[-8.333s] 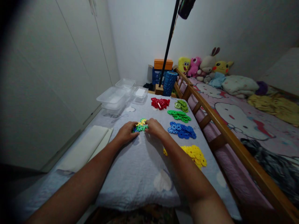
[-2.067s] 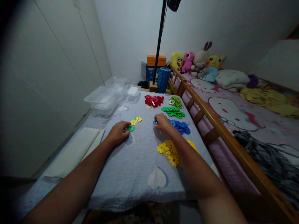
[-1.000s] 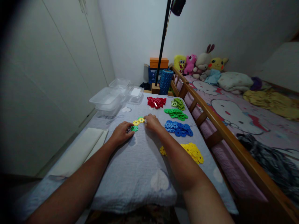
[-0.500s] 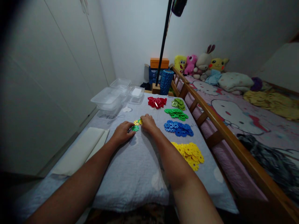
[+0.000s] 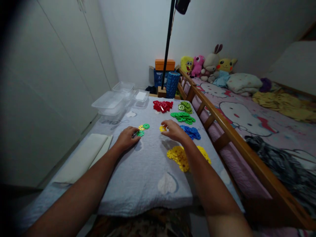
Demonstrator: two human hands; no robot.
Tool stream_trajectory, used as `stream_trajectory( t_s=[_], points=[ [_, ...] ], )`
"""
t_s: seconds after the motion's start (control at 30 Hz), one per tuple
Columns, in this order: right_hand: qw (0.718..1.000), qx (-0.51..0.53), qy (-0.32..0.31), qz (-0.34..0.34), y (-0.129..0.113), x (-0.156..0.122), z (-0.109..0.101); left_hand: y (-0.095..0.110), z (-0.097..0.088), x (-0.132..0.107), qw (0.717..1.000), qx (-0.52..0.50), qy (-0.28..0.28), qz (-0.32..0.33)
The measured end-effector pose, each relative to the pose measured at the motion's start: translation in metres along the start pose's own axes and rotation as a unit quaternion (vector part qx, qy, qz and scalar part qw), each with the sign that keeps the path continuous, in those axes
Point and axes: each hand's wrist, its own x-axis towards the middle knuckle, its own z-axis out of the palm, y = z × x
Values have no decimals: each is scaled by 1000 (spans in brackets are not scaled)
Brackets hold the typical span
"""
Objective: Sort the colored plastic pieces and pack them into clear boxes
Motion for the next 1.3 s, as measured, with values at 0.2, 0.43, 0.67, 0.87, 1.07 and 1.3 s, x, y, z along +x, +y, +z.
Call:
stream_trajectory(
  t_s=[0.2,0.43,0.67,0.87,1.07,1.3],
  points=[
    [998,-24,-59,17,22,-64,-25,2,-3,0,1000,1,-7,-2],
    [991,-91,-84,43,26,-113,-30,3,-6,1,1000,7,-23,-10],
    [979,-148,-99,98,23,-127,-29,3,-6,1,1000,3,-25,-13],
    [981,-145,-79,100,23,-121,-35,4,-7,0,1000,0,-24,-10],
    [995,-99,2,25,-5,-82,-28,3,-6,0,1000,-14,-11,-7],
    [995,-88,-38,5,-60,0,33,1,-1,0,999,-31,9,-15]
  ],
)
